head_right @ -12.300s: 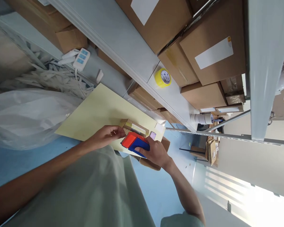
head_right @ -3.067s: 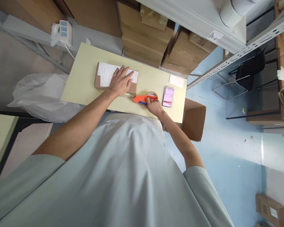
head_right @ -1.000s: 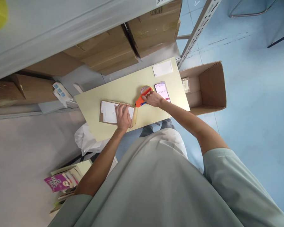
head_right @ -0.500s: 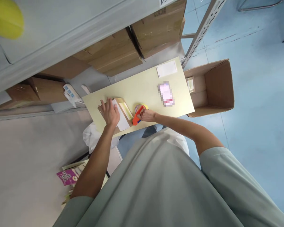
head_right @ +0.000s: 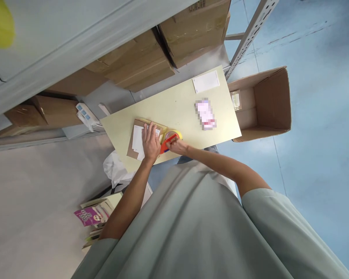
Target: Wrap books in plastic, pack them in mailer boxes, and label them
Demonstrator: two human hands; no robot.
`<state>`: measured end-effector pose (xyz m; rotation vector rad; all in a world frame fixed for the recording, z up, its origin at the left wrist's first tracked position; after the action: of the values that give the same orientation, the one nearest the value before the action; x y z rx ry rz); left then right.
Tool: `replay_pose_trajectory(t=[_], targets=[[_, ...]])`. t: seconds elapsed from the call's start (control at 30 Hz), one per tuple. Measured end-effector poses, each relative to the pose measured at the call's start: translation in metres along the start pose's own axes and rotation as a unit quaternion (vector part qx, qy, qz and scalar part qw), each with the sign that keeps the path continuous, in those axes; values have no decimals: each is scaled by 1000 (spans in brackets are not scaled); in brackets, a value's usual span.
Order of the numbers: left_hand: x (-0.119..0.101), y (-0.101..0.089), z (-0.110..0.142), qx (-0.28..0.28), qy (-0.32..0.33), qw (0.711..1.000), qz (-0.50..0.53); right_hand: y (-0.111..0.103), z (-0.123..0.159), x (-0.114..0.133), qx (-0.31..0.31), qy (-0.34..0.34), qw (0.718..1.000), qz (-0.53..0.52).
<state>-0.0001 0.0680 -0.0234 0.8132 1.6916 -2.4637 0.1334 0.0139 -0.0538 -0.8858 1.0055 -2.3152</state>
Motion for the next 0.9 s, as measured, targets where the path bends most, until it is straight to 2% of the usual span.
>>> replay_pose_trajectory(t=[0.17, 0.27, 0.43, 0.57, 0.63, 0.7, 0.77, 0.83, 0.9], targets=[[1, 1, -1, -8, 5, 1000, 18, -29, 25, -90, -11, 96, 995, 32], [2, 3, -2, -6, 6, 1000, 29, -48, 28, -112, -9, 98, 994, 45], [0, 0, 0, -7, -1, 999, 38, -63, 21, -109, -3, 89, 994, 60], [2, -13, -4, -1, 6, 999, 49, -65, 22, -106, -11, 73, 994, 78], [14, -25, -11, -43, -43, 996, 59, -65, 22, -107, -17, 67, 994, 83], [32, -35, -19, -104, -139, 983, 67, -65, 20, -107, -25, 65, 994, 87], [45, -39, -28, -130, -221, 964, 64, -64, 18, -108, -33, 65, 994, 83], [48, -38, -35, -125, -246, 960, 53, -60, 20, -109, -38, 61, 994, 79], [39, -34, -38, -118, -219, 968, 42, -51, 27, -106, -36, 46, 995, 87]])
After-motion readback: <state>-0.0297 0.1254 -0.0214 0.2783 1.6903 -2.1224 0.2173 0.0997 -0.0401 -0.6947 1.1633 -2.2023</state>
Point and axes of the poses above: each hand's wrist, its own z-axis away from the middle knuckle, its own y-axis out of the palm, x = y × z, the point moved 5 cm from there along -z, towards the middle knuckle, and after that the axes turned 12 degrees about x, right-handed, at the moved point
